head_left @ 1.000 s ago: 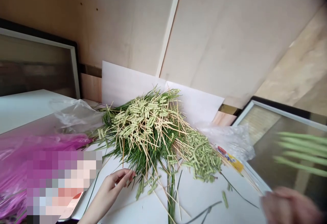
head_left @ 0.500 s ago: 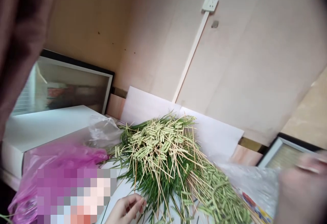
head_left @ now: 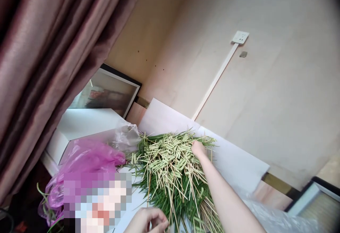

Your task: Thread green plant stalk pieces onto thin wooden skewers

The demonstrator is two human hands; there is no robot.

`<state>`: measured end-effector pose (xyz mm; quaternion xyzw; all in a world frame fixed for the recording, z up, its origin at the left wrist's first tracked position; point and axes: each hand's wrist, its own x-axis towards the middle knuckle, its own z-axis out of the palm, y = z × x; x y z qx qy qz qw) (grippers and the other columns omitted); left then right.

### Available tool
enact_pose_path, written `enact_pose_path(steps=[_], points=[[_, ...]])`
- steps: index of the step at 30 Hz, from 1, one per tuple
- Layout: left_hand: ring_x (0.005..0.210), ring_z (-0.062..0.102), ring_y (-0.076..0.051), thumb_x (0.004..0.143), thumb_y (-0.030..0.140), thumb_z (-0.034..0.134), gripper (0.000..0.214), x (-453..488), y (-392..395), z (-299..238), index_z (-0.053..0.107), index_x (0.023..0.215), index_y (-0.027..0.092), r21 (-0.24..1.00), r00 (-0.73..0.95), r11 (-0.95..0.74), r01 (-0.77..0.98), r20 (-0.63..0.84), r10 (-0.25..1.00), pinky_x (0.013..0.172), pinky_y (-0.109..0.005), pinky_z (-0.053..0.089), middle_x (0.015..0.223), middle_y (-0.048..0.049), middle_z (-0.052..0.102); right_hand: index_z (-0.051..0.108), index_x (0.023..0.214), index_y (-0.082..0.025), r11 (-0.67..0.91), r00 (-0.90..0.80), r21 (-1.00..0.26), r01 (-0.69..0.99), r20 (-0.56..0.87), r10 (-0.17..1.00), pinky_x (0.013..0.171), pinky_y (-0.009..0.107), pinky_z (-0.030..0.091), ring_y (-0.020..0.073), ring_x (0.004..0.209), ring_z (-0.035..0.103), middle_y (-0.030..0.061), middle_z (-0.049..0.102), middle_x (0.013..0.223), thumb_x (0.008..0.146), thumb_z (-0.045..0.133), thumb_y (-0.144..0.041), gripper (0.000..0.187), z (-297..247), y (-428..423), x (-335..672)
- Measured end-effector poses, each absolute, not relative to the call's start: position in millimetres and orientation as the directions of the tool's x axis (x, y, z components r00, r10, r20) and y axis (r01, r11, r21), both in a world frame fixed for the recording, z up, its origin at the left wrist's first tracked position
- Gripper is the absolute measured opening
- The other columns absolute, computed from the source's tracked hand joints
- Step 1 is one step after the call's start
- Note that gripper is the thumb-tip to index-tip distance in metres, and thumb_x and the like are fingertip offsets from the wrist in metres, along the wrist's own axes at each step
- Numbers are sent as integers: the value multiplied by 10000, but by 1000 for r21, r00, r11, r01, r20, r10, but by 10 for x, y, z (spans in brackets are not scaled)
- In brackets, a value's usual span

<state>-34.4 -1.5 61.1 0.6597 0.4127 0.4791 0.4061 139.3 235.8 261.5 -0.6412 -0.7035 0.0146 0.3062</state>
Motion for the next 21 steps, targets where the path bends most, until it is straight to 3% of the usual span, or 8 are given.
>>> enact_pose_path(steps=[7,11,15,18,21], points=[[779,630,-194,955,605,545,462,-462,-218,943,747,881,196,915,206,-358,185,320,925,665,-264,393,832,-54,755,650,1231,-138,195,-118,-132,972,444,888,840,403,602,207,938,699,73,692,1121,1049,641,-354,283,2601,2009,1574],[751,609,-185,965,567,556,426,-513,-248,1035,738,886,190,920,222,-367,136,333,916,657,-261,393,799,-39,736,602,1340,-165,105,-111,38,994,467,877,891,449,587,229,964,702,76,694,1138,1062,607,-393,360,2760,1662,2165],[758,608,-187,965,544,558,403,-524,-209,1046,739,904,190,925,236,-366,107,334,913,677,-265,423,804,-32,720,589,1361,-162,-127,63,131,983,413,908,928,470,558,239,983,697,77,702,1113,1074,583,-363,351,2706,1147,3253],[747,613,-190,957,556,558,402,-501,-129,986,749,931,204,925,252,-360,122,322,913,649,-261,426,810,-29,718,650,1242,-149,-338,286,159,928,281,916,909,453,559,236,982,688,79,700,1097,1061,601,-366,287,2453,637,4156],[748,621,-193,934,577,585,400,-454,-27,853,761,937,218,924,271,-359,136,314,910,648,-259,452,837,-32,726,678,1158,-155,-526,512,141,839,123,850,866,414,582,211,937,693,67,704,1078,1059,608,-389,263,2078,79,4890]])
